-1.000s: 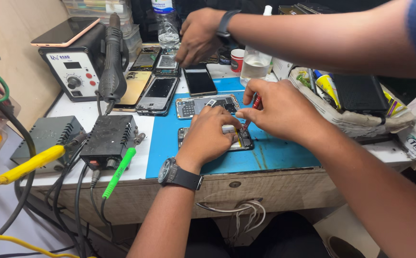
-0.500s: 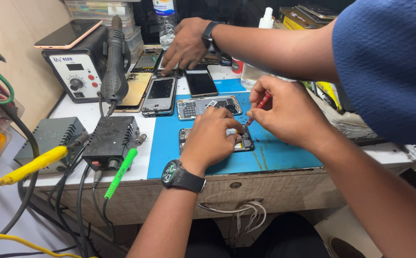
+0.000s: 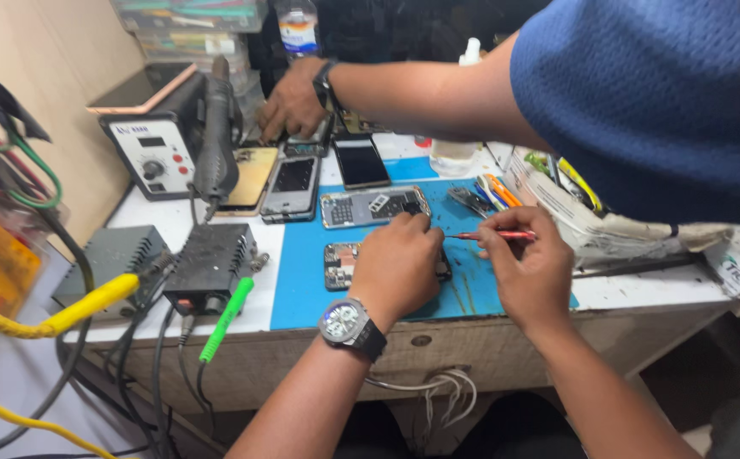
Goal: The person uses a screwdriver and their hands to disassemble and reassemble internal components of a mobile phone on a workbench.
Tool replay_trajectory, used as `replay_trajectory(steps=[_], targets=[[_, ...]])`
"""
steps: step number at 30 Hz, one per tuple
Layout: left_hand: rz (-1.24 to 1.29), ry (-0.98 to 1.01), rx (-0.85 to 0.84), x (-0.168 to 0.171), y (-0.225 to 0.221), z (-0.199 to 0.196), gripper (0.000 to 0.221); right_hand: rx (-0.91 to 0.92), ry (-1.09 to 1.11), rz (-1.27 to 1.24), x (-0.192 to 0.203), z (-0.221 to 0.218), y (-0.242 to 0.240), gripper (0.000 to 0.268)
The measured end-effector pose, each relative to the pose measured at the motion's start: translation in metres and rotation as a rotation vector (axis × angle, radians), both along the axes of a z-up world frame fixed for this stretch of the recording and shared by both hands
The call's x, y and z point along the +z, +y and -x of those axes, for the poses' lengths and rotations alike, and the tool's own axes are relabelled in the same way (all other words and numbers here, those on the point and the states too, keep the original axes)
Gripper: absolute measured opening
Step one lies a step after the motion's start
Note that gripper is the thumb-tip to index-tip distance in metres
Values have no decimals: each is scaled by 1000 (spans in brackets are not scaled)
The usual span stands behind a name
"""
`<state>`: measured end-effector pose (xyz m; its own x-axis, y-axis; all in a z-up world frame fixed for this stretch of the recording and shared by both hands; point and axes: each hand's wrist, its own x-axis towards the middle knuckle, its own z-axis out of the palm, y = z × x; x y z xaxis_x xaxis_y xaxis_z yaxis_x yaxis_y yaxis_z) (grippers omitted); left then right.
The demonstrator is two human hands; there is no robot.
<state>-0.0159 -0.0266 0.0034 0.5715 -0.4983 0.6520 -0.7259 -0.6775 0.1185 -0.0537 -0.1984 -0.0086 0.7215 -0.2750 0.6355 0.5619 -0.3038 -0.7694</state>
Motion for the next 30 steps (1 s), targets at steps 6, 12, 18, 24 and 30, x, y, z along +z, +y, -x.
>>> replay_trajectory(steps=[6,12,18,24,30], targets=[[-92,-19,-9,-2,-2,0,17,-55,84,6,-6,-3,-8,18],[-14,131,1,1,3,-8,25,-86,104,43,-1,-2,-6,19],[127,220,214,26,18,-62,29,-40,132,-7,-1,-5,-9,18],[20,357,382,41,43,-95,37,-93,153,46,0,-6,-8,17],[96,399,399,53,50,-84,41,-97,209,34,1,-7,-9,17]])
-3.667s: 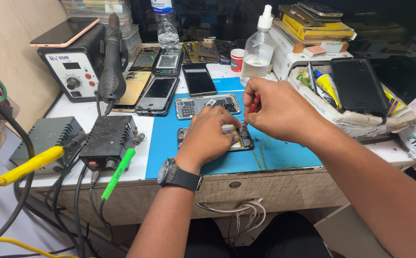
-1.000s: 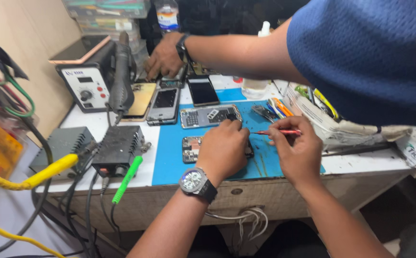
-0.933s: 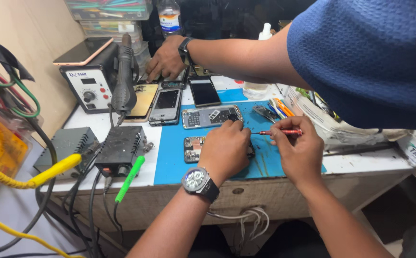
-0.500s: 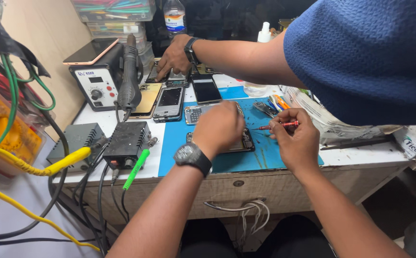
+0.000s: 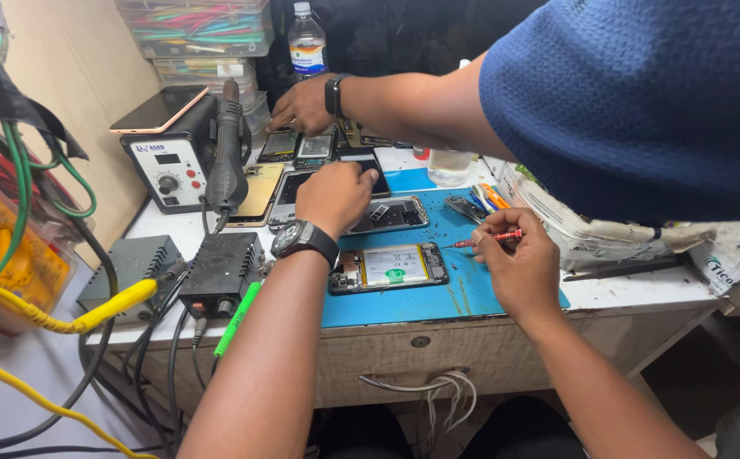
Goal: The person uses a screwdriver and their hands to disassemble and reassemble internal components of a mobile phone on a workbench.
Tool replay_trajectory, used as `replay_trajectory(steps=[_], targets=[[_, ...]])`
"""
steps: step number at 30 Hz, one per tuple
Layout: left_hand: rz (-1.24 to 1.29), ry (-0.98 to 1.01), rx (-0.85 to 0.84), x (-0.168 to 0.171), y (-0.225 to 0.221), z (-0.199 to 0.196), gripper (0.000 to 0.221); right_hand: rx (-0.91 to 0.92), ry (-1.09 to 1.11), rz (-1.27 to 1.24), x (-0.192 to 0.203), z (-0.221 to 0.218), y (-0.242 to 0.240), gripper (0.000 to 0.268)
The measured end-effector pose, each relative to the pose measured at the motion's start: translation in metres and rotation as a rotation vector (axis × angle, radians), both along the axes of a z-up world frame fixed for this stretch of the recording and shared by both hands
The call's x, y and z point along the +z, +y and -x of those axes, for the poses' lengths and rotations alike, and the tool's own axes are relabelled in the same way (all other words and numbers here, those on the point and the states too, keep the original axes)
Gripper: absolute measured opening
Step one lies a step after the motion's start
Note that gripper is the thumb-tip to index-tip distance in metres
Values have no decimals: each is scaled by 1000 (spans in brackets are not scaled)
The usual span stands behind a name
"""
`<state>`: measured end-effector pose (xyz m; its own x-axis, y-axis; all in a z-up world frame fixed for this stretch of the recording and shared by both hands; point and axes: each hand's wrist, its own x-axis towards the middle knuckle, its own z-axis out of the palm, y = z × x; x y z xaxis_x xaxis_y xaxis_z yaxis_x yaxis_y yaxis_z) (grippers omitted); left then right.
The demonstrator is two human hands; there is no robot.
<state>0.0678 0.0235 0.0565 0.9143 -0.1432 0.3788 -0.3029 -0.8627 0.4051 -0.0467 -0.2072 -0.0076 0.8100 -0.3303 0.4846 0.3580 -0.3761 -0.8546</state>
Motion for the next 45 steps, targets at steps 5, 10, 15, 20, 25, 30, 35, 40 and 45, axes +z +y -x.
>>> replay_trajectory(steps=[5,10,15,20,25,30,35,40,45], targets=[[137,-127,-39,2,-2,26,39,35,-49,-24,-5,-3,-2,19],[99,-253,-296,-29,-42,70,27,54,-69,-45,-11,-12,-6,20],[26,-256,-316,-54,-49,89,33,50,-75,-45,-17,-16,-9,22],[97,-200,-320,-61,-45,86,29,62,-90,-16,-19,-16,-11,22],[98,-182,-315,-61,-46,86,28,38,-92,15,-15,-14,-9,22],[90,-161,-299,-60,-45,85,25,12,-81,31,-11,-8,-2,21],[124,-157,-292,-62,-45,83,22,-23,-119,77,-8,-5,1,22],[170,-173,-291,-67,-45,78,16,30,-158,30,-12,-8,-1,22],[209,-164,-324,-71,-44,74,20,250,-249,-102,-20,-13,-10,31]])
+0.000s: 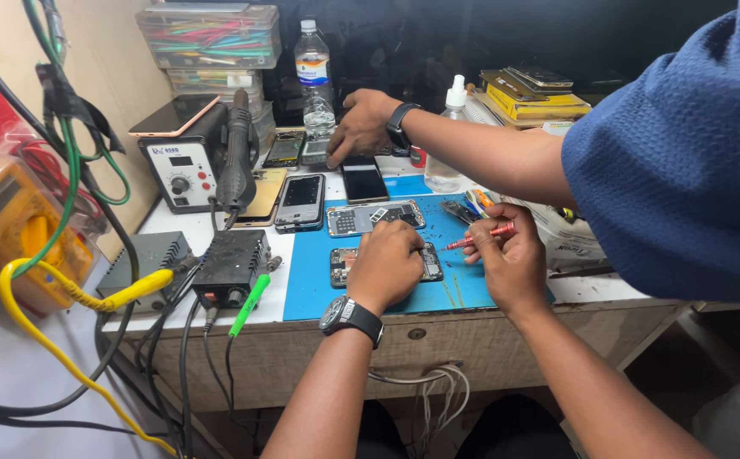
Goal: The person uses a screwdriver and their hands to disassemble and reassemble internal components of a mobile phone on a workbench.
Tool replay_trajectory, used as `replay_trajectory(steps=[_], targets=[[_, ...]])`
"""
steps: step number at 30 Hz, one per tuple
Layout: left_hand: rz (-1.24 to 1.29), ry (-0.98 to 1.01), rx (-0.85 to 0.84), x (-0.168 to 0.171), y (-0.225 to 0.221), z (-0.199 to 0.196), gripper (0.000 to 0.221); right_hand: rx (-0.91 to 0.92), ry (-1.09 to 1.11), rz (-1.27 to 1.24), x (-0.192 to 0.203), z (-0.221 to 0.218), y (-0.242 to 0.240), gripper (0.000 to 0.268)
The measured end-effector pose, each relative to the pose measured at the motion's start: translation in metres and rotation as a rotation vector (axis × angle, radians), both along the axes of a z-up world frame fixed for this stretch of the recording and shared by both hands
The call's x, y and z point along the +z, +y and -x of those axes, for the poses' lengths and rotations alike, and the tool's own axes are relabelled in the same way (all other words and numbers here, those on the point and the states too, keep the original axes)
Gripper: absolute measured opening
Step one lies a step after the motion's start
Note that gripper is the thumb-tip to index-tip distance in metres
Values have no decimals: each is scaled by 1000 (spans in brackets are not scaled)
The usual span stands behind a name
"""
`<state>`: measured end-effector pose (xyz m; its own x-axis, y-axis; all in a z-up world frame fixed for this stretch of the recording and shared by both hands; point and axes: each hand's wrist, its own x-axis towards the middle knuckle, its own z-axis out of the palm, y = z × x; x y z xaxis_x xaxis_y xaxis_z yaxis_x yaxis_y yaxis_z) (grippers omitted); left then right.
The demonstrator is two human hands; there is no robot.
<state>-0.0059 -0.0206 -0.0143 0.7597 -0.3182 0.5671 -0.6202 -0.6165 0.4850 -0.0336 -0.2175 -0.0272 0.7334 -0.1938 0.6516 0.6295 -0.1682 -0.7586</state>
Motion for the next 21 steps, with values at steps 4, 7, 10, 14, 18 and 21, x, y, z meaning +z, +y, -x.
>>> replay_trajectory(steps=[4,7,10,14,18,21], targets=[[-70,42,-17,4,2,3,32,-20,-1,-23,-3,0,-3,35],[-143,48,-36,9,3,8,51,-55,8,-24,-1,0,-3,36],[-181,57,-61,13,4,14,61,-54,11,-23,-1,0,-2,35],[-140,1,-130,17,5,19,61,-67,6,-1,-2,2,-2,34],[-108,-110,-146,17,5,25,59,-73,-12,18,-1,4,-1,34],[-109,-161,-148,17,5,27,59,-80,-30,23,-1,7,1,34]])
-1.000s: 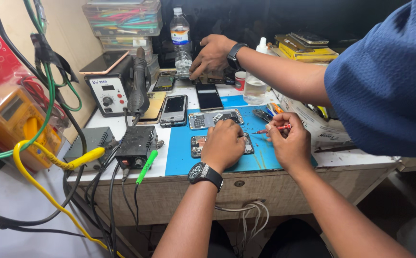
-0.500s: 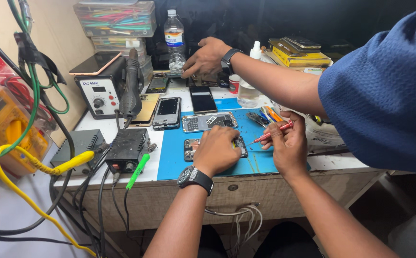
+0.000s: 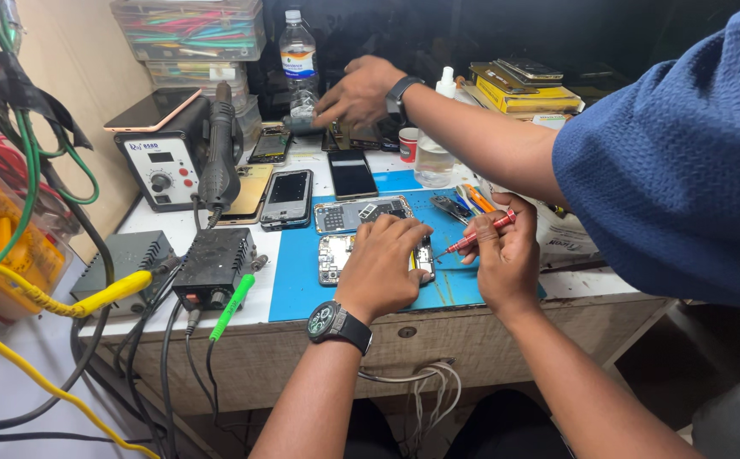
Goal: The person uses a screwdriver and their hands to disassemble and reassemble internal components of a mobile phone on a workbench.
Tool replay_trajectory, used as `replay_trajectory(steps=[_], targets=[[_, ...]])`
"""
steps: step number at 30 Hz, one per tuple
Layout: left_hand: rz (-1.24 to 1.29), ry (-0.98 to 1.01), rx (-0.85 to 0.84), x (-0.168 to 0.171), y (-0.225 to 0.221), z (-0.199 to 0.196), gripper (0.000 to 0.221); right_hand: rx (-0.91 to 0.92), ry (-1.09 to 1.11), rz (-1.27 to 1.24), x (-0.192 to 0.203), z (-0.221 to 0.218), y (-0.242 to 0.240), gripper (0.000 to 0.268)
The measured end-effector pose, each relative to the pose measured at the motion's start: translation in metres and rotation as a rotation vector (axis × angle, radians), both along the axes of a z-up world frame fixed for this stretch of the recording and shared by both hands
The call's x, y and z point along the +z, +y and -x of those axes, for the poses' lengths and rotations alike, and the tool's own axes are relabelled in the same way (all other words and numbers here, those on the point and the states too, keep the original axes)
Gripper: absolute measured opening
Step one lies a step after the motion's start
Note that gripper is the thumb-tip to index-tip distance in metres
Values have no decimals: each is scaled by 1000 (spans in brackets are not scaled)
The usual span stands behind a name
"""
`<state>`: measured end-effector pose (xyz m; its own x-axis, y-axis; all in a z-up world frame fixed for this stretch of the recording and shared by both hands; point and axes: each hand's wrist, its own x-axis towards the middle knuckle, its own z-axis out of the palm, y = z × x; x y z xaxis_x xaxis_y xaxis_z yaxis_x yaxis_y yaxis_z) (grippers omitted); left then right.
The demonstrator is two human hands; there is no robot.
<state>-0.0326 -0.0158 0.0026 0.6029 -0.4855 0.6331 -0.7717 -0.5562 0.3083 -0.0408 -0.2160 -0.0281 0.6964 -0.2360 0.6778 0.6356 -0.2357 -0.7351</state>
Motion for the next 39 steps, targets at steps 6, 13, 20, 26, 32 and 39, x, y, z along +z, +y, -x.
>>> replay_trajectory(steps=[6,13,20,26,32,39], targets=[[-5,-16,-3,1,1,0,60,12,-42,35,0,4,3,33],[-7,-9,3,1,0,1,59,-9,-56,25,-2,2,3,34],[-7,-16,7,0,0,-1,59,-31,-51,79,0,5,4,32],[-28,62,43,0,-1,-2,58,-99,-46,222,5,10,10,33],[-80,203,62,4,0,-7,52,-44,258,467,63,0,20,28],[-103,214,84,-1,-1,-10,44,-260,593,1101,120,-28,42,39]])
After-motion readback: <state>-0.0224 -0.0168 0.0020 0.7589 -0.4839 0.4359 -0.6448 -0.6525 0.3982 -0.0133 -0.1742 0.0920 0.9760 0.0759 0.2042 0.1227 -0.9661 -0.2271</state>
